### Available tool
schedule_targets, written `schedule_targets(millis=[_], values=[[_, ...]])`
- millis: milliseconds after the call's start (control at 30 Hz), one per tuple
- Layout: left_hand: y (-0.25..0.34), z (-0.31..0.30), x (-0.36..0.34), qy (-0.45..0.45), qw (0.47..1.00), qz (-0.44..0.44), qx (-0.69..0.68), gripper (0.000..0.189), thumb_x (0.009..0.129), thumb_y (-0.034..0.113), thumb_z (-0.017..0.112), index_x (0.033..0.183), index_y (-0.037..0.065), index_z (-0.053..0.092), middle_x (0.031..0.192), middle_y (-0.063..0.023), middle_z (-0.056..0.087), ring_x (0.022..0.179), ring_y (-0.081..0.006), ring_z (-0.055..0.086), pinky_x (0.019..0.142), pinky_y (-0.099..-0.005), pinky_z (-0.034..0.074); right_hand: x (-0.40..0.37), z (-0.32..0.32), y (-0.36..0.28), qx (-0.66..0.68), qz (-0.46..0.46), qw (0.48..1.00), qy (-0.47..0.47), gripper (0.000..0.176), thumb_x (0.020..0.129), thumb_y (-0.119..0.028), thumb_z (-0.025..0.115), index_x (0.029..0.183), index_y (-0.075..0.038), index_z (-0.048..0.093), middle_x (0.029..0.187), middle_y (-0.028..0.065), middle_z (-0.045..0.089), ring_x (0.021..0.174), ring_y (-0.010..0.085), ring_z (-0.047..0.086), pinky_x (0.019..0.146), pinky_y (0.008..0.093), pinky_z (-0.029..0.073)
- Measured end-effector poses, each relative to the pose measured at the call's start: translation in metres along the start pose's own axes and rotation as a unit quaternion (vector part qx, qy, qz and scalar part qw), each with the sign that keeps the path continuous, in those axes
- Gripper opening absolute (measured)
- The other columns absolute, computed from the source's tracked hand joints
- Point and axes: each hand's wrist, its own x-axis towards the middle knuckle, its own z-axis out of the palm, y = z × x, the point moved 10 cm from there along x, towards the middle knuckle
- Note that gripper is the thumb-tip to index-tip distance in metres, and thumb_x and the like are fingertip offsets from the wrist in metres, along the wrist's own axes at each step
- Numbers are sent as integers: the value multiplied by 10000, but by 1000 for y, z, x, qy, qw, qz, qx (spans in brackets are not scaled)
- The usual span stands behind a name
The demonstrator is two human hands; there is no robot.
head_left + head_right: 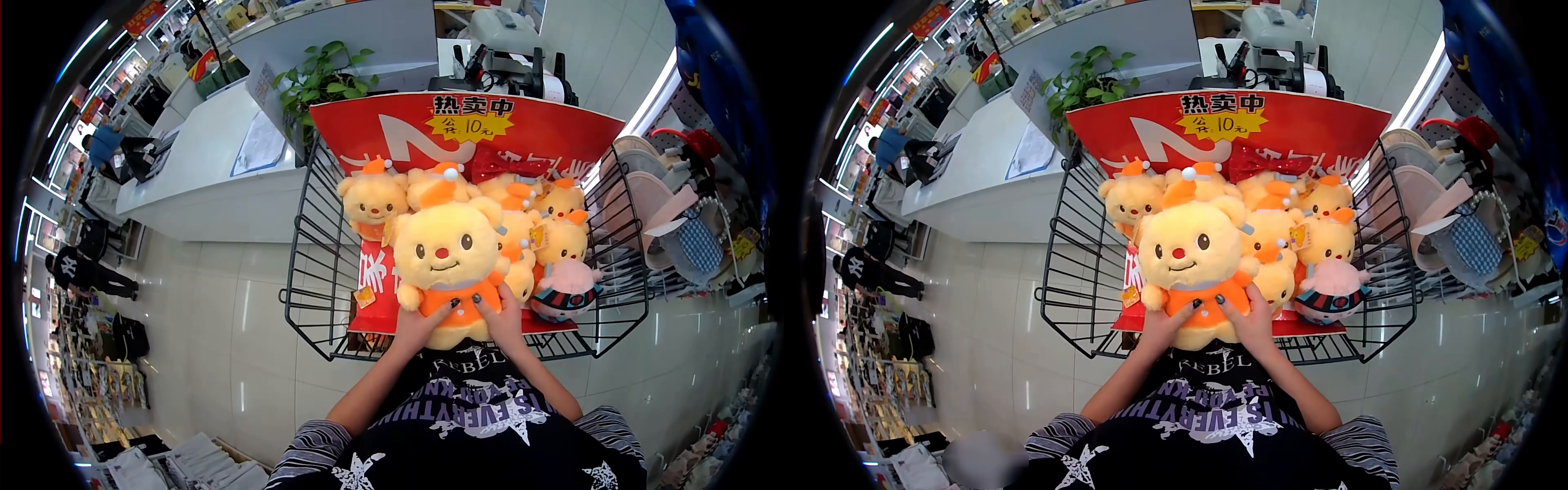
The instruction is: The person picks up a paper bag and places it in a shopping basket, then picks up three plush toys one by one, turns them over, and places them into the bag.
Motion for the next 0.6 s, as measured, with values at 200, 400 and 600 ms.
schedule_targets(millis=[200, 400, 600], values=[[3, 5, -1, -14, 998, 4, -53, 482, 738, 106, 665, 1126, -34, 416, 1062, -117, 535, 958, -183, 540, 803, -303, 457, 1, -4, -3, 48, -34, 998, 35, 254, 847, -147, 534, 1021, 34, 496, 960, 56, 557, 878, 106, 510, 781, 231, 410], [-8, -3, 2, 16, 995, 0, -100, 451, 753, 104, 651, 1118, -38, 426, 1060, -114, 537, 943, -178, 544, 789, -293, 466, 3, -8, 27, 45, 18, 999, 23, 190, 880, -183, 495, 837, 2, 507, 726, -9, 498, 669, 34, 418, 590, 177, 364], [-23, -8, -1, 51, 981, -106, -154, 425, 754, 109, 656, 1099, -40, 457, 1031, -110, 554, 894, -174, 566, 755, -289, 483, 2, 3, 35, 32, 64, 997, -25, 219, 885, -202, 484, 781, -10, 478, 665, -21, 457, 614, 30, 388, 536, 181, 338]])
